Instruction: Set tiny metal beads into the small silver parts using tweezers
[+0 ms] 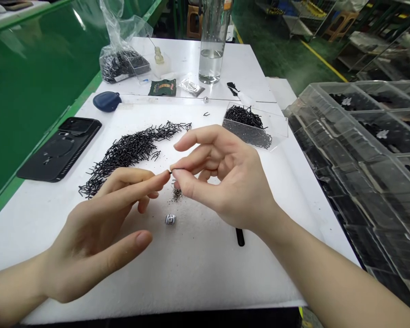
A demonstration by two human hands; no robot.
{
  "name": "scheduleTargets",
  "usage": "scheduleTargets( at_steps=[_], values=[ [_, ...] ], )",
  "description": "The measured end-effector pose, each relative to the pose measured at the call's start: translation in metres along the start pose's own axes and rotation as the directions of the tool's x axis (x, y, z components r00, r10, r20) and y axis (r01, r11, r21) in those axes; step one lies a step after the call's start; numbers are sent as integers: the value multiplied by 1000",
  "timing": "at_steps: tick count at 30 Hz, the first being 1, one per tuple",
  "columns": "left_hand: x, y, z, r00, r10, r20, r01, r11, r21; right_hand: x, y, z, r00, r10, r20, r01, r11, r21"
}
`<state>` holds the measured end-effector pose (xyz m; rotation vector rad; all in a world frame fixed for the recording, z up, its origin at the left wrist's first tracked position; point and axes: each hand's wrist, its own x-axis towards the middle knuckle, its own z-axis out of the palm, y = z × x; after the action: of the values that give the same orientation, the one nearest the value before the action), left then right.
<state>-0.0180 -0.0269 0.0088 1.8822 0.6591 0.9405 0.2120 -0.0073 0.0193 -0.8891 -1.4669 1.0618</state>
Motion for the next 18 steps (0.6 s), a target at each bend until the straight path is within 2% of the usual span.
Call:
scheduleTargets(
  at_steps=[5, 11, 16, 18],
  values=[
    [1, 0, -5, 998, -54, 21, 54, 998, -14, 1, -1, 1, 1000, 19, -20, -19, 1000, 14],
    [-1, -1, -10, 990, -143, 6, 143, 989, -29, -1, -4, 5, 999, -30, -31, 30, 1000, 10],
    [2, -4, -5, 957, -268, -109, 260, 962, -78, 3, -5, 5, 998, -10, -57, 13, 998, 53],
    [1, -9, -7, 967, -229, -110, 209, 963, -171, 11, 0, -6, 993, -8, -121, 13, 999, 39]
  ],
)
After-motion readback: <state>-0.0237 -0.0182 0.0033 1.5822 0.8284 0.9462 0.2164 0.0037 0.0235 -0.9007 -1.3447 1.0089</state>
